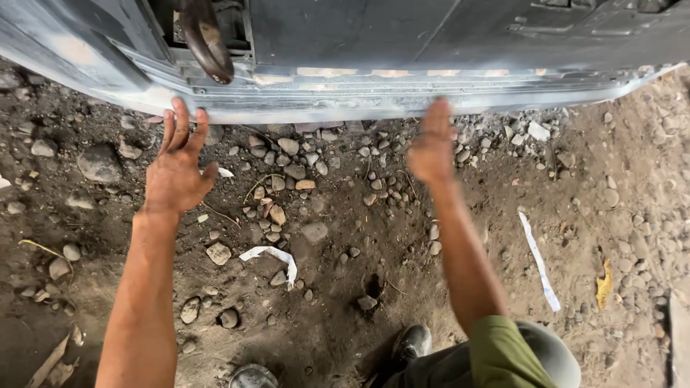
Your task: The person sands the front bumper of a car using a sanding block. They work on the lower edge and the curved side of the bumper, repeatedly dipping the sanding block into a bucket of water to keep it wet.
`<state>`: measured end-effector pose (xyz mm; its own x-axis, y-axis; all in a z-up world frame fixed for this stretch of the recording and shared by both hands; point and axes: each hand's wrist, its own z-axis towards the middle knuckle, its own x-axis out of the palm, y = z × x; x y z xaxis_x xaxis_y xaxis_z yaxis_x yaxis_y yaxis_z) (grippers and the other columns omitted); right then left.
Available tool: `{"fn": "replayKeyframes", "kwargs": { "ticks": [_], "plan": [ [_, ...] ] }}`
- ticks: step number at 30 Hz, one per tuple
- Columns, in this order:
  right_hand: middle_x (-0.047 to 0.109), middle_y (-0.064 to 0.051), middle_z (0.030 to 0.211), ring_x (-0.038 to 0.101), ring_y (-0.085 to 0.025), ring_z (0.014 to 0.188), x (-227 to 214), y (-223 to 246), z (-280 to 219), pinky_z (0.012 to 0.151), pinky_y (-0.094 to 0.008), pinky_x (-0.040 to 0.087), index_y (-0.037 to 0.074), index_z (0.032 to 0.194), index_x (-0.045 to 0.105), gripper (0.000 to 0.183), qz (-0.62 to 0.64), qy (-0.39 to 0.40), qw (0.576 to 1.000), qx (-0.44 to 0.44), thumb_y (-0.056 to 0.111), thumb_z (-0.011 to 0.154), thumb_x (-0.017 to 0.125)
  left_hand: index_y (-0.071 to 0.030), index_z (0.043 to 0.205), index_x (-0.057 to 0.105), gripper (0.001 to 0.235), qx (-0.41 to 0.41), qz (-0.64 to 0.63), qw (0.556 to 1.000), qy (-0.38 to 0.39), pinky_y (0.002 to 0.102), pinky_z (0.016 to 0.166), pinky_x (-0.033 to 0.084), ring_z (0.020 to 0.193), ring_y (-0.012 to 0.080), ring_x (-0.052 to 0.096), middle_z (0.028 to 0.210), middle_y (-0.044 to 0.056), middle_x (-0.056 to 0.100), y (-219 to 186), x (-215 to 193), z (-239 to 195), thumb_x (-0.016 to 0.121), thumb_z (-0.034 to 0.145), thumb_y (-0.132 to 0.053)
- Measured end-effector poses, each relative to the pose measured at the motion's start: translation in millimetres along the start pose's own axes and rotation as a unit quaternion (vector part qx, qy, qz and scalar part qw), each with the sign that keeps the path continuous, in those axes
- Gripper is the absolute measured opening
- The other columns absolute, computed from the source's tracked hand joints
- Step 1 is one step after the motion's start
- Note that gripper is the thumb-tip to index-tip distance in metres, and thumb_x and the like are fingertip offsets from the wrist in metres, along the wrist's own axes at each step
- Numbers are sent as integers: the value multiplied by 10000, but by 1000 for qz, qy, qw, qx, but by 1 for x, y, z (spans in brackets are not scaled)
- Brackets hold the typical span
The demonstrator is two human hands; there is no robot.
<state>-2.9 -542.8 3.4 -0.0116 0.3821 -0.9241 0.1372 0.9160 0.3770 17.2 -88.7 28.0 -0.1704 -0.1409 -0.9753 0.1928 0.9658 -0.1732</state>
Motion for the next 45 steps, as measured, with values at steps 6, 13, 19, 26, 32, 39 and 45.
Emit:
{"fn": "replayKeyframes", "kwargs": {
  "ticks": [6,13,19,26,32,39,45],
  "plan": [
    [-14,-135,1737,-32,-290,1614,65,81,-13,1298,-556,21,53,1656,67,883,-124,-113,964,-208,87,892,508,-291,1714,6,969,5,10,999,-42,426,1138,459,1636,290,52,1766,76,-118,10,20,1,635,977,-309],
    [87,-225,1666,74,-383,1520,77,-27,15,1160,-643,24,-28,1604,134,722,-99,-102,990,15,247,1032,479,-274,1661,-40,1197,23,14,999,-28,437,1150,424,1608,305,9,1720,97,-137,-3,0,-5,787,816,-457],
    [64,-120,1750,95,-267,1624,88,63,-17,1308,-512,1,57,1674,128,757,-92,-233,949,-194,-53,953,331,-278,1673,-25,1299,28,-9,998,-52,432,1177,416,1608,290,13,1725,92,-122,-1,7,-7,858,737,-454],
    [433,-198,1568,390,-319,1487,92,-53,38,1183,-474,340,29,1420,499,515,-31,-230,970,-76,14,914,407,-267,1666,44,1273,17,-16,999,-29,443,1170,398,1592,279,9,1727,62,-104,-2,-1,-3,870,717,-457],
    [321,-166,1648,334,-300,1536,98,152,-22,1284,-539,211,5,1585,385,774,-73,-251,945,-197,-174,833,345,-248,1677,89,1249,24,-23,997,-63,430,1199,385,1596,296,31,1730,77,-78,-2,12,-6,866,725,-469],
    [106,-139,1684,120,-304,1552,-8,17,-7,1224,-563,7,87,1623,119,872,-76,-67,993,61,-145,816,356,-280,1695,96,1203,11,-23,999,-41,413,1191,386,1616,297,40,1742,53,-105,2,4,-3,855,771,-415],
    [190,-124,1773,179,-253,1674,120,157,-8,1390,-478,-20,30,1674,106,537,291,-190,930,-122,-26,1145,181,-273,1663,75,1231,14,-5,999,-38,450,1186,360,1584,326,40,1717,73,-111,-7,5,-4,880,750,-454]
  ]
}}
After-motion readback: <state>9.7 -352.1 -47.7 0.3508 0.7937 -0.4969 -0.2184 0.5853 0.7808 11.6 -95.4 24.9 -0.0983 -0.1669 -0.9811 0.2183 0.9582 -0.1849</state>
